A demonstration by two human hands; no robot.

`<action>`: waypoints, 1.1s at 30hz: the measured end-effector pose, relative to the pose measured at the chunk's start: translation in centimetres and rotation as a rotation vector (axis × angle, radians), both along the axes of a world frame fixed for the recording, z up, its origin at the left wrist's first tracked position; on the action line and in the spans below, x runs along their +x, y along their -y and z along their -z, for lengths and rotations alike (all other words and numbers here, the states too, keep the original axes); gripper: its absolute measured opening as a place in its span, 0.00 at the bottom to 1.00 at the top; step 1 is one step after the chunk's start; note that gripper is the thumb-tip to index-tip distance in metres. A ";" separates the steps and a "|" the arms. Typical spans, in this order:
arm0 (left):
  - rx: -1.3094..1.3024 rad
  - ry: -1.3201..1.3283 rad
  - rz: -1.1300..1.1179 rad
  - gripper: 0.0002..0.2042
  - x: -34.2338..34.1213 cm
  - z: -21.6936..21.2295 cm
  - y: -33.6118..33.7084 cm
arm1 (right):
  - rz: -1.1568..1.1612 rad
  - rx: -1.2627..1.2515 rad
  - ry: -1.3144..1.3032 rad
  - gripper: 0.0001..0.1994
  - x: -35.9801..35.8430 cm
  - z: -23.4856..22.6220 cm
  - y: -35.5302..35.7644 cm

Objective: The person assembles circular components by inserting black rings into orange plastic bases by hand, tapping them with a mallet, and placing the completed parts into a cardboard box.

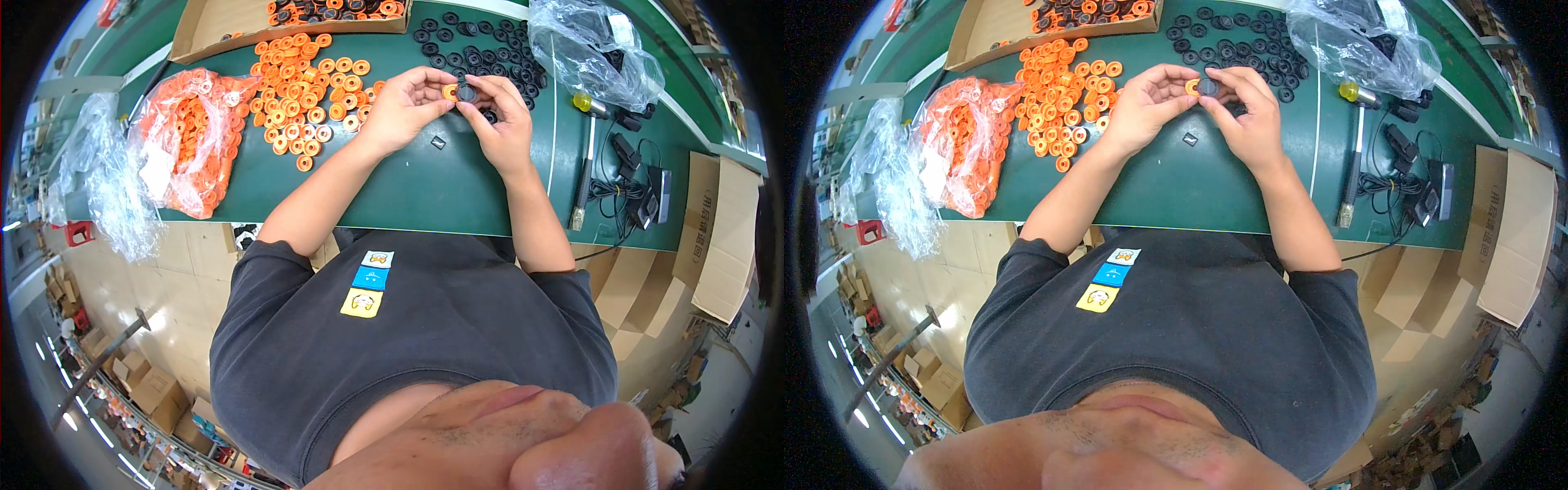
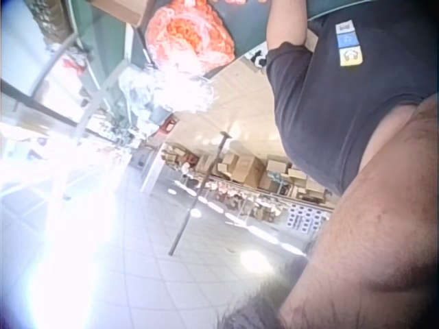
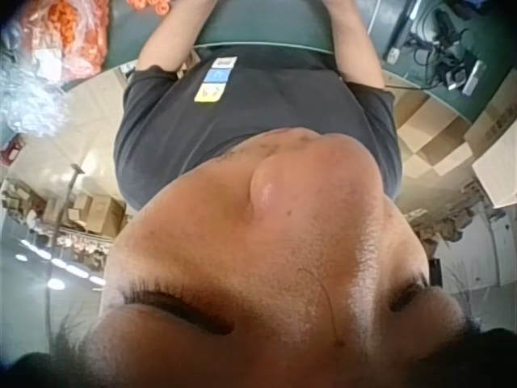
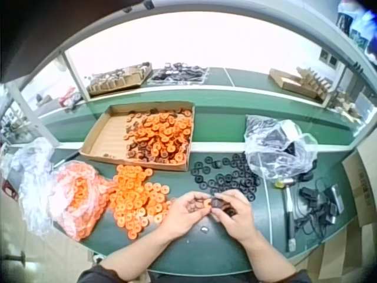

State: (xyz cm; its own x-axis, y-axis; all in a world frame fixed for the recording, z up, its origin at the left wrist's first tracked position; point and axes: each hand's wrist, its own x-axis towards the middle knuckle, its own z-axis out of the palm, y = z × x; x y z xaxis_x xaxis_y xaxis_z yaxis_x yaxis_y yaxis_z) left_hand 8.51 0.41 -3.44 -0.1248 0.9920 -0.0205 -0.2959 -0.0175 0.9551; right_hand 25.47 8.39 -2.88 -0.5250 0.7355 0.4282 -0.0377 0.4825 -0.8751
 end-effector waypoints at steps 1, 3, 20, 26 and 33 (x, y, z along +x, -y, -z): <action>-0.002 0.000 0.000 0.17 0.0 -0.1 0.0 | 0.000 -0.002 0.000 0.19 0.0 -0.1 0.0; 0.004 -0.016 0.014 0.17 0.0 -0.4 0.1 | 0.000 -0.024 0.014 0.19 0.0 -0.5 0.2; 0.022 -0.145 0.040 0.18 -0.3 0.1 0.0 | 0.014 0.206 0.100 0.17 0.0 -0.6 0.2; 0.010 -0.119 0.021 0.18 -0.1 0.0 0.0 | 0.023 0.270 0.123 0.17 0.1 -0.8 0.1; 0.028 -0.165 0.026 0.18 -0.2 0.1 0.0 | 0.019 0.289 0.176 0.17 0.3 -0.8 -0.1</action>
